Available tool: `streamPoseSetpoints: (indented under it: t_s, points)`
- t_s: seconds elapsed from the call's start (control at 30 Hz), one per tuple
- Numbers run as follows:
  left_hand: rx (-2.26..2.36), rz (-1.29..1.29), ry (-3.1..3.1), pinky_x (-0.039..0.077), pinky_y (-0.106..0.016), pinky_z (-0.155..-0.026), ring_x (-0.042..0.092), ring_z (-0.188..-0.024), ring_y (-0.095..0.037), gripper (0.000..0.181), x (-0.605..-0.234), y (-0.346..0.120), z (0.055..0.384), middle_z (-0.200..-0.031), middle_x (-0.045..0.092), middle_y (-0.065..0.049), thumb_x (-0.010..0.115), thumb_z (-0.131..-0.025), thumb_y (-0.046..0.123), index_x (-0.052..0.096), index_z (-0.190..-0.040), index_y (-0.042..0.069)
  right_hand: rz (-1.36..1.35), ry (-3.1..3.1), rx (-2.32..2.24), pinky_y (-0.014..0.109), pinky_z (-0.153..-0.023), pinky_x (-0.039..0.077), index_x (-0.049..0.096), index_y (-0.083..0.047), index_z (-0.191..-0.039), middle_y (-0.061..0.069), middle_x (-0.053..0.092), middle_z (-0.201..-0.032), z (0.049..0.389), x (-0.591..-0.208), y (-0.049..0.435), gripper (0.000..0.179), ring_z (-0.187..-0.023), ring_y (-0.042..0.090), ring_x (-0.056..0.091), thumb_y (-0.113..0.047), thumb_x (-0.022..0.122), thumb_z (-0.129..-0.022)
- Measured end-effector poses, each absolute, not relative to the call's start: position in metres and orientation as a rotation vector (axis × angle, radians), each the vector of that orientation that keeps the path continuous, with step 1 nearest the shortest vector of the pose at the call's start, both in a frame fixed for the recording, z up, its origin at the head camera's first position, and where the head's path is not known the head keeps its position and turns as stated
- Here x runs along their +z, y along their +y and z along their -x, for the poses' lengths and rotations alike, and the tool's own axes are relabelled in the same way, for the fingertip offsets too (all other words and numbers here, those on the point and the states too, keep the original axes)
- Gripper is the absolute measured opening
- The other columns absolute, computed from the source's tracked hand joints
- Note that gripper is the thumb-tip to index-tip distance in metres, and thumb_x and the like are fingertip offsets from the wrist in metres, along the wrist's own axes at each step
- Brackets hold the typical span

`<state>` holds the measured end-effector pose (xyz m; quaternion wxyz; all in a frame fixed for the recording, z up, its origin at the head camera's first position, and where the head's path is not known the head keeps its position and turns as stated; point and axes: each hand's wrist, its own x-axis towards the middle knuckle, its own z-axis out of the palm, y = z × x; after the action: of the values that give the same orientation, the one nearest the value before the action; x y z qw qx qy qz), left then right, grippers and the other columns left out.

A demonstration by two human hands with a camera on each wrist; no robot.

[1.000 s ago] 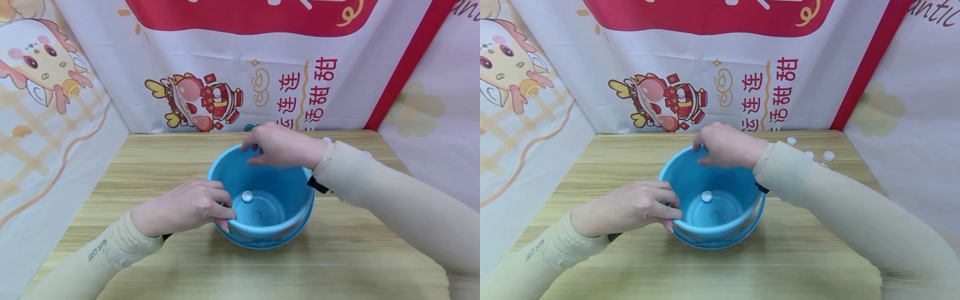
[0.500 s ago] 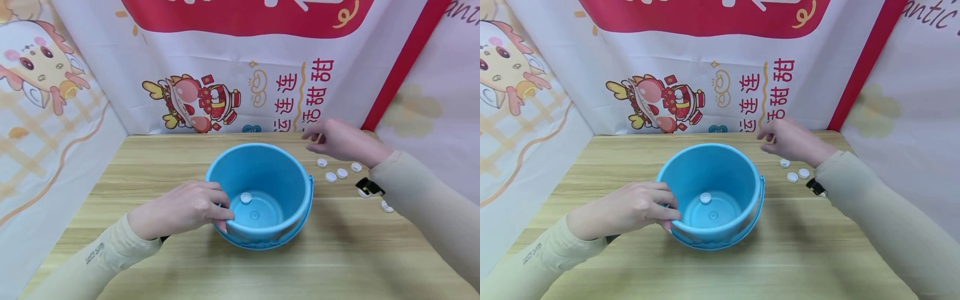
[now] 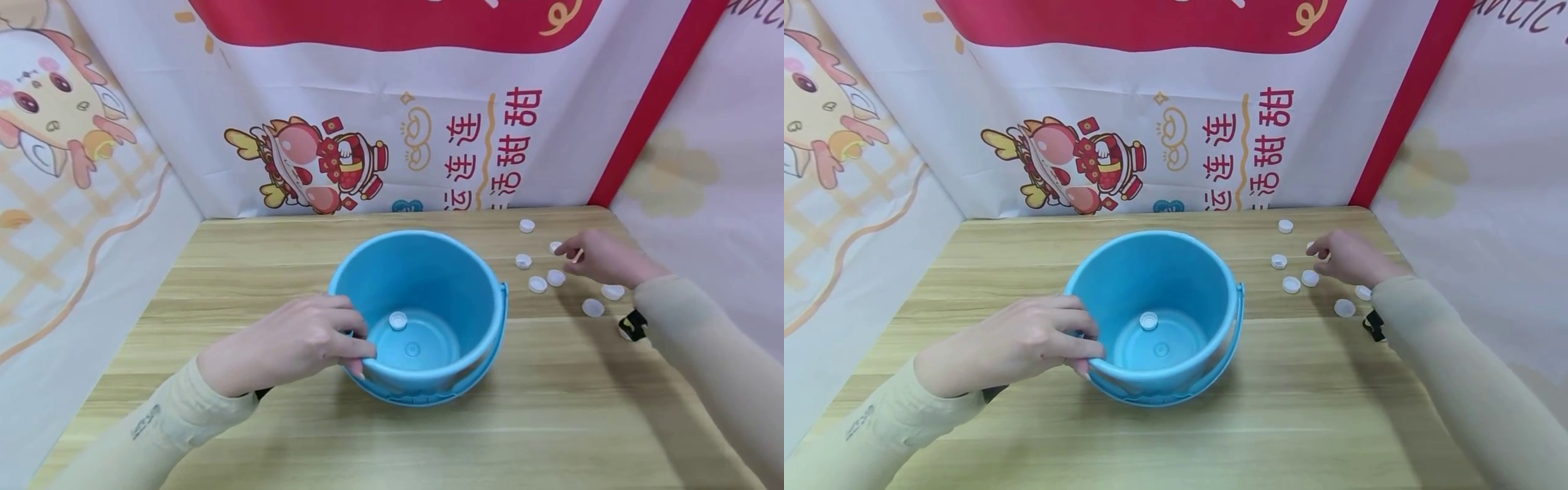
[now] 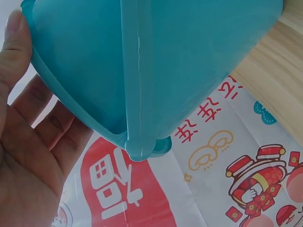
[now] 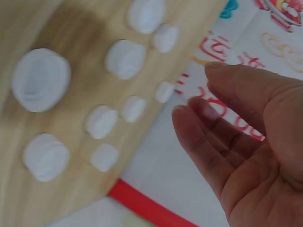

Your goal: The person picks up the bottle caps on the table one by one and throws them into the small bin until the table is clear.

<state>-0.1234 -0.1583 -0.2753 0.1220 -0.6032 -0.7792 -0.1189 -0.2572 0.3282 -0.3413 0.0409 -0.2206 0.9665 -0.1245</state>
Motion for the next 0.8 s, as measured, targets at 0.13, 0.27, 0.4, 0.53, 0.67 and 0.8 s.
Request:
streamPoseSetpoints:
  t_s: [0.13,0.27,0.4,0.53,0.67,0.8]
  points:
    - [-0.350,1.756,-2.278,0.055,-0.026,-0.074,0.061,-0.084,-0.016,0.032,-0.275,-0.160,0.122,-0.092,0.069,0.002,0.083,-0.077,0.032,0.079,-0.106,0.019,0.646,2.914,-0.407,0.048,-0.076,0.054,0.070,0.006,-0.111,0.015,0.069,-0.093,0.260,-0.356,0.331,0.030,-0.084,0.029,0.066,-0.003,0.076,-0.082]
    - [-0.346,1.762,-2.281,0.055,-0.026,-0.076,0.061,-0.085,-0.015,0.032,-0.275,-0.161,0.122,-0.093,0.069,0.002,0.083,-0.078,0.031,0.078,-0.108,0.020,0.527,2.847,-0.428,0.050,-0.080,0.053,0.066,0.007,-0.119,0.017,0.067,-0.099,0.263,-0.368,0.329,0.037,-0.085,0.028,0.065,-0.006,0.075,-0.085]
    - [-0.350,1.755,-2.295,0.055,-0.027,-0.076,0.062,-0.086,-0.015,0.033,-0.275,-0.161,0.121,-0.094,0.070,0.002,0.083,-0.079,0.031,0.078,-0.109,0.020,0.419,2.811,-0.443,0.051,-0.081,0.052,0.063,0.005,-0.125,0.018,0.064,-0.103,0.266,-0.376,0.329,0.042,-0.086,0.027,0.061,-0.008,0.074,-0.087]
    - [-0.348,1.754,-2.291,0.055,-0.027,-0.076,0.061,-0.085,-0.015,0.032,-0.276,-0.161,0.120,-0.093,0.070,0.002,0.083,-0.078,0.030,0.078,-0.108,0.020,0.380,2.788,-0.450,0.047,-0.078,0.052,0.062,0.003,-0.127,0.017,0.063,-0.103,0.268,-0.380,0.330,0.042,-0.085,0.026,0.058,-0.010,0.072,-0.088]
    - [-0.329,1.747,-2.272,0.055,-0.026,-0.075,0.061,-0.085,-0.015,0.031,-0.276,-0.161,0.120,-0.092,0.069,0.002,0.084,-0.077,0.031,0.078,-0.106,0.021,0.355,2.768,-0.457,0.044,-0.076,0.050,0.064,0.001,-0.126,0.014,0.063,-0.101,0.270,-0.382,0.329,0.039,-0.085,0.026,0.056,-0.009,0.071,-0.089]
    - [-0.318,1.745,-2.261,0.055,-0.026,-0.074,0.061,-0.085,-0.015,0.031,-0.276,-0.160,0.120,-0.092,0.069,0.002,0.084,-0.077,0.032,0.078,-0.106,0.022,0.337,2.747,-0.466,0.040,-0.073,0.048,0.065,-0.002,-0.125,0.011,0.061,-0.096,0.273,-0.385,0.330,0.035,-0.085,0.026,0.054,-0.009,0.069,-0.091]
